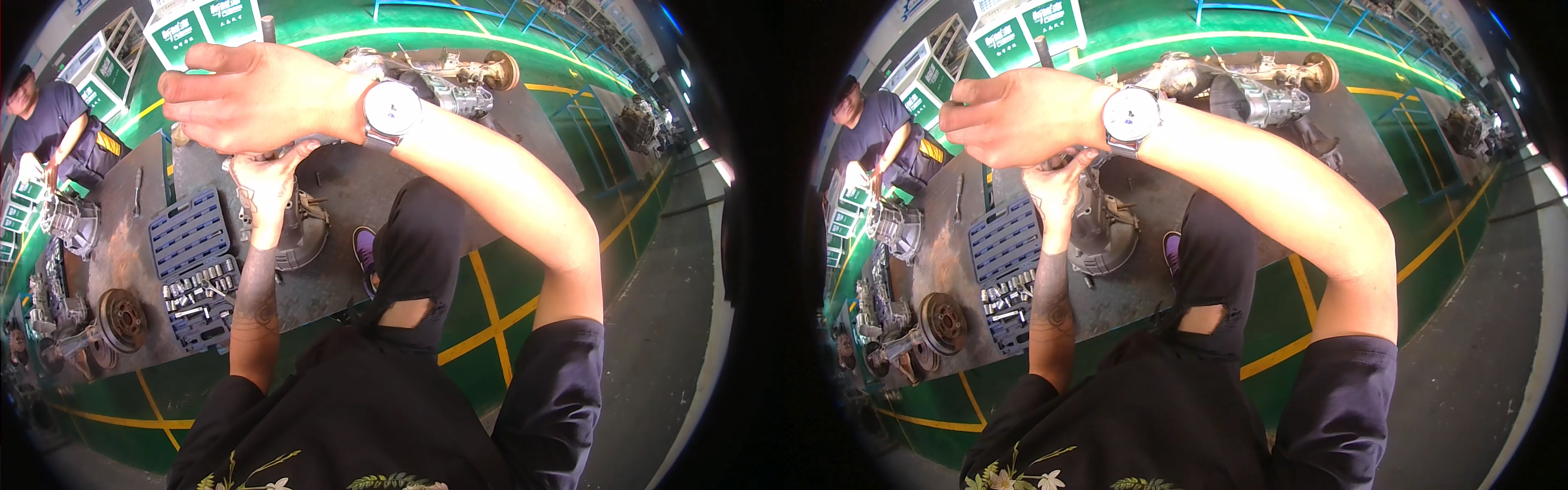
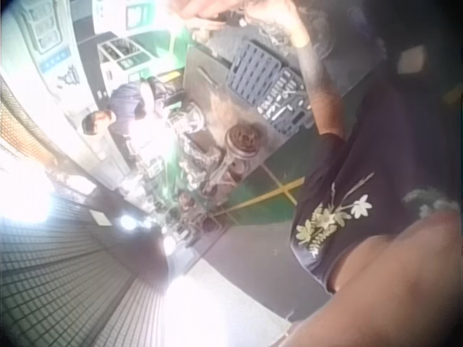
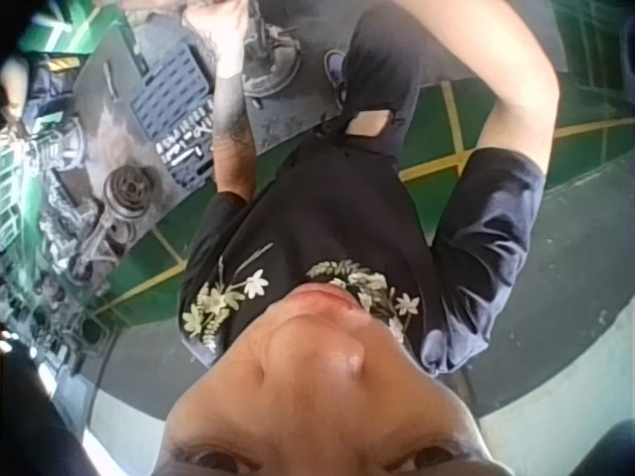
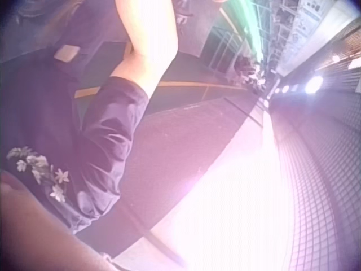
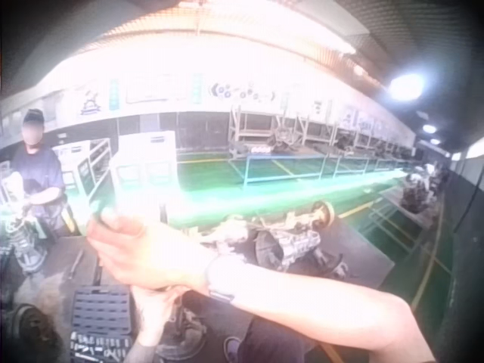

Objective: Inspecting and manipulating a vehicle transmission casing and internal components on a workbench.

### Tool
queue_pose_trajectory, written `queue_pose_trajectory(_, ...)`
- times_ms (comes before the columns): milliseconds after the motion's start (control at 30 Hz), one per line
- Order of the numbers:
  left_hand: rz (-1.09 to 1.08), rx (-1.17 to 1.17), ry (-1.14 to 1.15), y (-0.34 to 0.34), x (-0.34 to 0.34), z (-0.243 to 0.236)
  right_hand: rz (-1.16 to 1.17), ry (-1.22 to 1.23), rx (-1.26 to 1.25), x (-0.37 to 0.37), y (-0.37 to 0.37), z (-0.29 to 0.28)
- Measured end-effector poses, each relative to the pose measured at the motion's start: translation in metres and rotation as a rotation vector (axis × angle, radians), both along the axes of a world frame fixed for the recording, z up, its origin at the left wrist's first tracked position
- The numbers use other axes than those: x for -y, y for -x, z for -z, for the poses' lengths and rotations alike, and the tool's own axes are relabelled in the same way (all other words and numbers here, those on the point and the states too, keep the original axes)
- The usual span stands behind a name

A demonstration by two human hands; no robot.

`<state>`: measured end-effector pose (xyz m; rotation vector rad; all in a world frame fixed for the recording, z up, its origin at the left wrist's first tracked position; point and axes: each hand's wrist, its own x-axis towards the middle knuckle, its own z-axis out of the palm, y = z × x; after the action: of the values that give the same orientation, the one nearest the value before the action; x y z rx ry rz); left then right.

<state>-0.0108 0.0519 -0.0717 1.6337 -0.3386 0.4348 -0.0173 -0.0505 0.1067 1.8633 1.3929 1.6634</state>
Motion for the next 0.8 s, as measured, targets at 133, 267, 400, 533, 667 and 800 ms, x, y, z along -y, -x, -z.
queue_pose_trajectory(133,-0.022,0.084,-0.085,0.005,0.000,-0.007,0.019,0.017,0.021,-0.003,0.003,-0.001)
queue_pose_trajectory(267,-0.016,0.101,-0.078,0.011,0.004,-0.020,0.036,0.041,0.044,-0.004,0.004,-0.001)
queue_pose_trajectory(400,-0.013,0.134,-0.037,0.012,0.006,-0.025,0.011,0.016,0.015,-0.005,0.001,0.003)
queue_pose_trajectory(533,-0.024,0.108,-0.042,0.011,0.004,-0.024,0.019,0.026,0.030,-0.005,0.001,0.004)
queue_pose_trajectory(667,-0.011,0.099,-0.072,0.012,0.004,-0.026,0.013,0.031,0.039,-0.005,-0.001,0.005)
queue_pose_trajectory(800,-0.023,0.093,-0.075,0.012,0.004,-0.024,0.006,0.038,0.028,-0.005,0.000,0.005)
